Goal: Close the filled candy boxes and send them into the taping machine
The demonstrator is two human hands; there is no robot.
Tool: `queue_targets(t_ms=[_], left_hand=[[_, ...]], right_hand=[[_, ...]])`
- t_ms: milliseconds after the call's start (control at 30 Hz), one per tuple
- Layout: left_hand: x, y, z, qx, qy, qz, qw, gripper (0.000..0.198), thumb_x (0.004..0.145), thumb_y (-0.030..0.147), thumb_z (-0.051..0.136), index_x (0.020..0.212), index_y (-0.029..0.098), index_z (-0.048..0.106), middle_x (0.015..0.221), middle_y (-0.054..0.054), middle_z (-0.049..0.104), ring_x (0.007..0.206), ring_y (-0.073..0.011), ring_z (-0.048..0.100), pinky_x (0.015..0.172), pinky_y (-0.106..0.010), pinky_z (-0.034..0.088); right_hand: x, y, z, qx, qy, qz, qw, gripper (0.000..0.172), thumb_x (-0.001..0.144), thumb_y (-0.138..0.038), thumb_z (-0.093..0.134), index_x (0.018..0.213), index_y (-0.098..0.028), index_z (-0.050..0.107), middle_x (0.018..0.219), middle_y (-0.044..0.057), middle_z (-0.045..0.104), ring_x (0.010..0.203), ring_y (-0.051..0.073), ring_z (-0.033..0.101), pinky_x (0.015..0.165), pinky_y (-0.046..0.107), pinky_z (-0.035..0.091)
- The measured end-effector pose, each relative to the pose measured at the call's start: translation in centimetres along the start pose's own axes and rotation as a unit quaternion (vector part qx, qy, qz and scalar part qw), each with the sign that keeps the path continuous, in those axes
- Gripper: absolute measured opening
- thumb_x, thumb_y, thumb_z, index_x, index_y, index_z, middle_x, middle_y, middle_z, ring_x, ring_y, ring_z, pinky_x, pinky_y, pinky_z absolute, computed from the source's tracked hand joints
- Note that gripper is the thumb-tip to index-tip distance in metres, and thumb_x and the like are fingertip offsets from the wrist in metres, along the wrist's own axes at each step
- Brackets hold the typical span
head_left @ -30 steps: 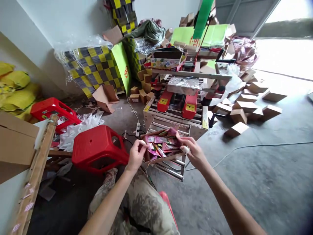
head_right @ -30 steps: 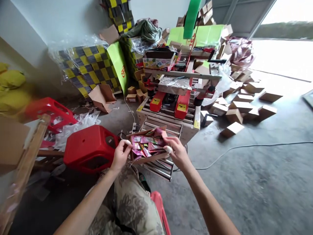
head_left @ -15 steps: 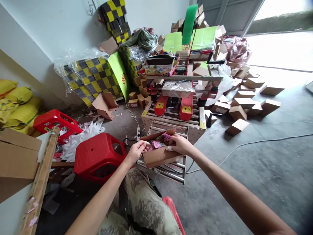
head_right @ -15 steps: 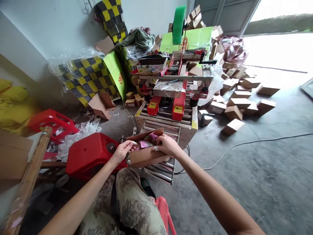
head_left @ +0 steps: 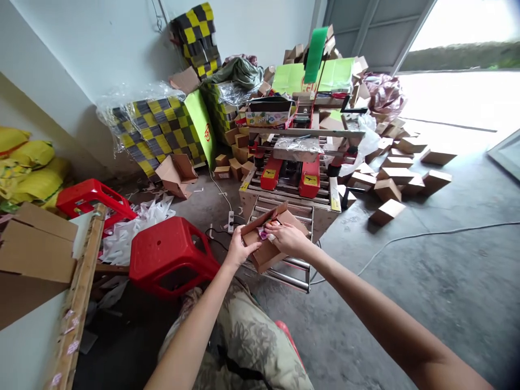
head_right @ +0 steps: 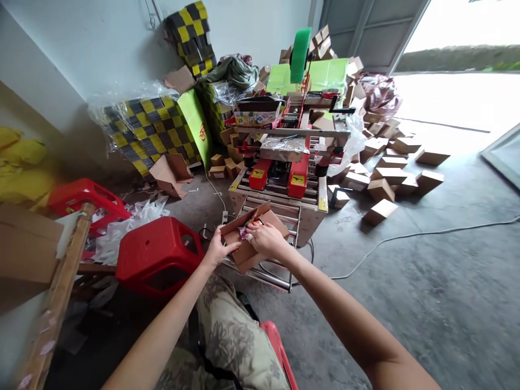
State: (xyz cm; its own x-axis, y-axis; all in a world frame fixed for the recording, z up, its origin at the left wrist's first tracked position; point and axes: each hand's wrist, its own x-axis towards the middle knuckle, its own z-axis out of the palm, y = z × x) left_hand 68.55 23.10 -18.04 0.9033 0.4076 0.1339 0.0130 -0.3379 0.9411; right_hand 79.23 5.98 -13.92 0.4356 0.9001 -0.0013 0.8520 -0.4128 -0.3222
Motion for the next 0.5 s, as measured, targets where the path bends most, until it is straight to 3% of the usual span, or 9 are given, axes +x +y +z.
queue_targets(t_ms=[100, 233, 333, 433, 500], left_hand=[[-0.3, -0.4, 0.3, 0.042, 0.02, 0.025, 0.999, 0.073, 0.062, 0.035, 0.078, 0.123, 0.018, 0.043, 0.119, -0.011, 0.052, 0.112, -0.0246, 0.052, 0.098, -0.038, 0.042], [-0.5, -0.3, 0.7, 0.064, 0.025, 0.065, 0.996, 0.066, 0.066, 0.033, 0.076, 0.123, 0.019, 0.047, 0.119, -0.011, 0.053, 0.113, -0.0245, 0.052, 0.1, -0.039, 0.041], [-1.0, -0.3, 1.1, 0.054, 0.048, 0.115, 0.991, 0.054, 0.073, 0.03, 0.071, 0.122, 0.02, 0.048, 0.126, -0.011, 0.052, 0.118, -0.0235, 0.05, 0.102, -0.04, 0.04], [-1.7, -0.1, 1.4, 0.075, 0.042, 0.183, 0.979, 0.028, 0.082, 0.023, 0.061, 0.11, 0.023, 0.057, 0.124, -0.007, 0.058, 0.12, -0.0214, 0.05, 0.103, -0.041, 0.039], [-2.1, 0.3, 1.4, 0.107, 0.03, 0.213, 0.971, 0.013, 0.086, 0.022, 0.055, 0.097, 0.023, 0.062, 0.115, -0.004, 0.064, 0.116, -0.0203, 0.053, 0.102, -0.042, 0.039]], right_hand=[[1.4, 0.5, 1.0, -0.009, 0.005, 0.001, 1.0, 0.026, 0.087, -0.016, 0.041, 0.093, -0.018, 0.067, 0.113, 0.01, 0.064, 0.11, 0.022, 0.056, 0.099, 0.038, 0.037], [1.7, 0.8, 1.8, -0.007, 0.059, -0.018, 0.998, 0.018, 0.082, -0.015, 0.048, 0.079, -0.016, 0.066, 0.091, 0.009, 0.068, 0.094, 0.021, 0.061, 0.095, 0.036, 0.04], [0.8, 0.8, 2.3, 0.012, 0.166, 0.005, 0.986, 0.019, 0.084, -0.018, 0.045, 0.091, -0.019, 0.062, 0.095, 0.006, 0.065, 0.094, 0.018, 0.058, 0.093, 0.034, 0.043], [-0.2, 0.6, 3.1, 0.027, 0.306, 0.093, 0.947, 0.028, 0.083, -0.017, 0.039, 0.108, -0.014, 0.05, 0.109, 0.014, 0.055, 0.103, 0.023, 0.052, 0.091, 0.041, 0.044], [-0.7, 0.0, 3.6, 0.03, 0.366, 0.126, 0.922, 0.035, 0.079, -0.014, 0.036, 0.113, -0.012, 0.043, 0.118, 0.018, 0.047, 0.114, 0.026, 0.046, 0.097, 0.048, 0.04]])
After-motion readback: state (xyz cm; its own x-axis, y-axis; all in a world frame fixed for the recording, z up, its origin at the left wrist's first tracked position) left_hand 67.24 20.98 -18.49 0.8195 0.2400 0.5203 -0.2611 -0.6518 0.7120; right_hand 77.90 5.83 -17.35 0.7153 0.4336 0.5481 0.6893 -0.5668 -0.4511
